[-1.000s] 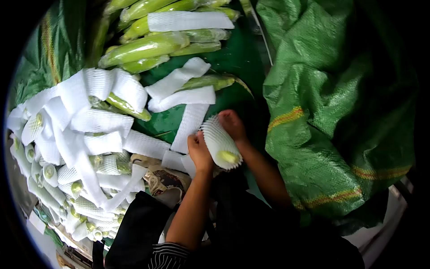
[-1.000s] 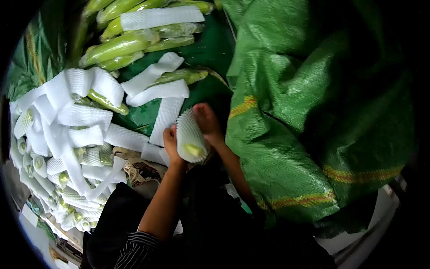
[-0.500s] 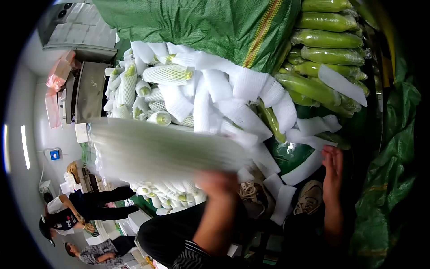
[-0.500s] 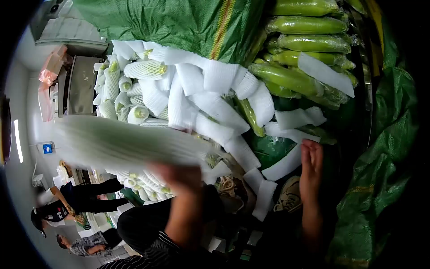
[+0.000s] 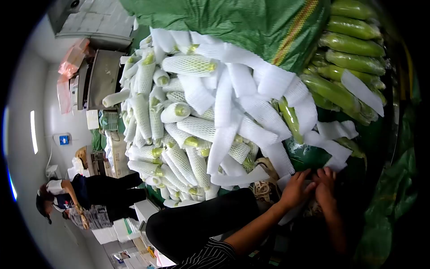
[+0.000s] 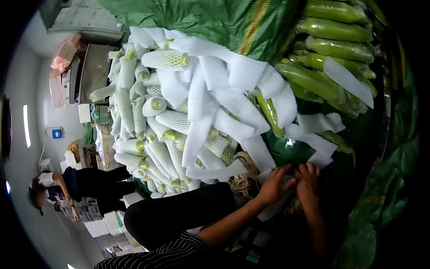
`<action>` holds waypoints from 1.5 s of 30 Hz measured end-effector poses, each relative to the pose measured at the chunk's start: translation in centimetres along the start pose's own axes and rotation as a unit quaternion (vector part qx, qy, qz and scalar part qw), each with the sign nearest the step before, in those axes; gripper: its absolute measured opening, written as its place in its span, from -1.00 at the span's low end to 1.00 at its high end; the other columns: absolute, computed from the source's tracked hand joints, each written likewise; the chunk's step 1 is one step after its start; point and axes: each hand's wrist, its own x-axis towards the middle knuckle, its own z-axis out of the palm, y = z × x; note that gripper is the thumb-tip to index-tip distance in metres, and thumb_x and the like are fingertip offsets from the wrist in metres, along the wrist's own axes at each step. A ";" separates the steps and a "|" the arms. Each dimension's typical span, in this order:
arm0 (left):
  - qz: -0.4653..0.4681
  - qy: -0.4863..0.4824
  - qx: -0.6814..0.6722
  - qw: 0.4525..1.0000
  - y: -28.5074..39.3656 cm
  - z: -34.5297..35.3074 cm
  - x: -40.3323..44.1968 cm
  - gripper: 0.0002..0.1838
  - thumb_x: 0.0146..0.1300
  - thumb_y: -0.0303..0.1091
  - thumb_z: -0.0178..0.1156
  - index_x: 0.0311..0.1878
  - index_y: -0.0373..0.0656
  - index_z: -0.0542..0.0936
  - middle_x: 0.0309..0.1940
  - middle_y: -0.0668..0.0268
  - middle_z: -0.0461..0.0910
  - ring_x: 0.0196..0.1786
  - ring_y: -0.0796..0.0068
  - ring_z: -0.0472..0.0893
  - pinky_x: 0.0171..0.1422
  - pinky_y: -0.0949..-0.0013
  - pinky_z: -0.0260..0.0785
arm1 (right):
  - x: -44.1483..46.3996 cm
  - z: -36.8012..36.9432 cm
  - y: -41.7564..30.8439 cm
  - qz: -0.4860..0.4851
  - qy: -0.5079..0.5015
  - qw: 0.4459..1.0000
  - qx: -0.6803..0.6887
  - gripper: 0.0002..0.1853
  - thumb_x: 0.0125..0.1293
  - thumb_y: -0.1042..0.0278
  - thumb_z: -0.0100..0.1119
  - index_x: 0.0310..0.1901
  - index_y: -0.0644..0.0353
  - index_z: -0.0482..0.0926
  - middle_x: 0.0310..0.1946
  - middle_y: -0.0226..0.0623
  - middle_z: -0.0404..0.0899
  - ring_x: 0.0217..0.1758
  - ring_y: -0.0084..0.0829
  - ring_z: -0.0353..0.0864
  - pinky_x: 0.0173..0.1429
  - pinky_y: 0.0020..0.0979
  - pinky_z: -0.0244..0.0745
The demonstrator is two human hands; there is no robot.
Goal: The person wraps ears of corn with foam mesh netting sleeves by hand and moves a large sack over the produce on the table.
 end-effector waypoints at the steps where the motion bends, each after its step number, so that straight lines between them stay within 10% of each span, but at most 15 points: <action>1: 0.023 0.006 -0.003 1.000 0.3 -0.5 0.2 -0.33 0.29 -0.18 0.38 0.42 -0.10 0.39 0.24 -0.01 0.45 0.29 -0.08 0.48 0.37 0.10 0.36 | 0.0 -0.3 0.4 0.001 -0.024 1.000 -0.006 -0.86 0.09 0.45 0.22 -0.27 0.11 0.62 -0.16 -0.26 0.57 0.06 -0.16 0.45 0.21 -0.07 0.32; 3: 0.067 0.013 -0.008 0.998 0.6 -1.5 0.5 -0.33 0.28 -0.19 0.39 0.41 -0.11 0.40 0.24 -0.01 0.46 0.29 -0.05 0.48 0.36 0.12 0.36 | 0.8 -4.6 -1.0 0.064 -0.005 0.995 0.078 -0.82 0.13 0.33 0.35 -0.30 0.17 0.56 -0.37 -0.16 0.57 -0.12 -0.03 0.53 0.04 -0.06 0.42; 5: -0.025 -0.019 -0.302 0.953 0.1 -0.5 1.5 -0.47 0.32 -0.38 0.38 0.34 -0.13 0.47 0.04 0.33 0.58 0.00 0.57 0.56 0.10 0.46 0.44 | 1.1 -8.7 -2.9 0.205 -0.025 0.946 0.250 -0.77 0.26 0.26 0.32 -0.20 0.19 0.53 -0.39 -0.08 0.58 -0.07 0.10 0.55 0.06 -0.07 0.44; 7: -0.013 -0.005 -0.341 0.940 0.4 -0.5 1.7 -0.58 0.33 -0.44 0.36 0.23 -0.12 0.52 -0.07 0.44 0.57 -0.13 0.75 0.51 -0.03 0.57 0.42 | 0.8 -8.1 -3.0 0.174 -0.010 0.884 0.434 -0.59 0.43 0.20 0.16 0.21 0.19 0.43 0.02 -0.20 0.62 -0.01 -0.07 0.64 0.06 -0.15 0.50; 12: 0.047 0.018 -0.329 0.943 2.7 -3.8 3.6 -0.81 0.32 -0.62 0.25 -0.10 -0.15 0.50 0.04 0.31 0.51 0.01 0.54 0.54 0.08 0.42 0.47 | -1.2 -6.5 -1.9 0.157 -0.044 0.646 0.746 -0.43 0.47 0.23 0.17 0.43 0.12 0.27 0.05 -0.34 0.52 -0.12 -0.46 0.50 -0.06 -0.38 0.44; 14: 0.050 -0.047 -0.360 0.931 2.2 -2.8 3.8 -0.79 0.30 -0.64 0.24 -0.08 -0.14 0.51 -0.14 0.38 0.53 -0.25 0.61 0.49 -0.10 0.50 0.40 | -1.5 -6.4 -1.7 0.154 -0.063 0.613 0.772 -0.37 0.47 0.26 0.20 0.49 0.10 0.22 0.02 -0.38 0.49 -0.18 -0.62 0.43 -0.13 -0.49 0.40; 15: 0.033 -0.066 -0.363 0.929 2.6 -2.5 3.7 -0.79 0.29 -0.64 0.25 -0.08 -0.15 0.55 -0.19 0.38 0.56 -0.25 0.60 0.48 -0.08 0.49 0.39 | -0.8 -7.3 -2.0 0.197 -0.065 0.614 0.762 -0.40 0.40 0.31 0.31 0.41 0.13 0.32 -0.08 -0.38 0.47 -0.18 -0.60 0.41 -0.12 -0.48 0.39; 18: 0.166 -0.074 -0.218 0.959 4.1 -2.3 4.5 -0.77 0.19 -0.58 0.35 -0.08 -0.17 0.70 -0.26 0.33 0.58 -0.16 0.41 0.48 0.05 0.41 0.32 | -1.9 -5.8 -0.3 0.160 0.062 0.854 0.492 -0.56 0.18 0.51 0.49 0.04 0.19 0.48 -0.10 -0.45 0.52 -0.08 -0.62 0.54 0.03 -0.45 0.52; 21: 0.157 0.005 -0.059 0.986 4.2 0.2 7.1 -0.77 0.13 -0.47 0.41 -0.12 -0.19 0.70 -0.24 0.19 0.62 -0.18 0.17 0.58 -0.04 0.24 0.43 | -3.0 -5.3 0.2 0.235 0.159 0.770 0.571 -0.65 0.17 0.36 0.52 -0.09 0.23 0.57 -0.24 -0.45 0.45 -0.21 -0.60 0.40 -0.13 -0.50 0.38; 26: 0.435 0.017 0.053 0.899 9.3 9.6 13.7 -0.66 0.28 -0.30 0.17 0.11 -0.08 0.64 0.03 0.13 0.66 0.10 0.07 0.62 0.23 0.11 0.43 | -7.7 -6.4 3.7 0.310 0.301 0.681 0.591 -0.65 0.22 0.48 0.40 0.02 0.12 0.52 -0.17 -0.46 0.57 -0.15 -0.55 0.55 -0.06 -0.40 0.52; 29: 0.279 -0.106 0.458 0.838 10.3 19.3 16.3 -0.61 0.32 -0.20 0.11 0.15 -0.09 0.64 -0.04 0.19 0.68 0.15 0.11 0.60 0.43 -0.31 0.13 | -9.3 -3.8 7.5 0.356 0.288 0.675 0.578 -0.65 0.26 0.43 0.35 0.05 0.13 0.51 -0.13 -0.42 0.56 -0.10 -0.52 0.55 -0.01 -0.39 0.51; 33: 0.286 -0.195 0.372 0.861 8.5 18.1 17.4 -0.58 0.40 -0.15 0.03 0.21 -0.06 0.62 0.25 0.17 0.52 0.41 0.08 0.38 0.58 -0.47 -0.27 | -8.6 -1.5 11.4 0.372 0.215 0.710 0.558 -0.65 0.31 0.37 0.29 0.10 0.14 0.49 -0.06 -0.38 0.55 -0.04 -0.48 0.54 0.06 -0.37 0.50; 36: 0.374 -0.204 0.233 0.874 8.3 12.3 14.6 -0.66 0.39 -0.17 0.06 0.15 0.04 0.65 0.21 0.24 0.54 0.34 0.04 0.42 0.54 -0.52 -0.19 | -8.2 -1.2 12.1 0.368 0.173 0.730 0.550 -0.64 0.34 0.33 0.25 0.13 0.15 0.48 -0.02 -0.34 0.55 0.01 -0.44 0.53 0.11 -0.35 0.49; 37: 0.479 -0.207 0.340 0.782 11.1 5.5 12.0 -0.74 0.32 -0.24 0.15 0.02 0.13 0.69 0.17 0.26 0.55 0.31 0.05 0.45 0.52 -0.44 -0.03 | -8.3 -1.3 12.4 0.372 0.165 0.732 0.546 -0.64 0.36 0.31 0.23 0.15 0.16 0.48 0.00 -0.33 0.54 0.03 -0.43 0.53 0.13 -0.35 0.49; 45: 0.468 0.152 0.042 0.870 8.4 1.5 2.2 -0.87 -0.04 -0.26 0.23 -0.37 0.03 0.66 0.12 0.13 0.53 0.23 0.01 0.44 0.34 -0.21 0.23 | -8.1 -2.4 12.0 0.343 0.144 0.746 0.553 -0.59 0.46 0.19 0.11 0.24 0.18 0.45 0.13 -0.24 0.53 0.17 -0.35 0.52 0.26 -0.31 0.47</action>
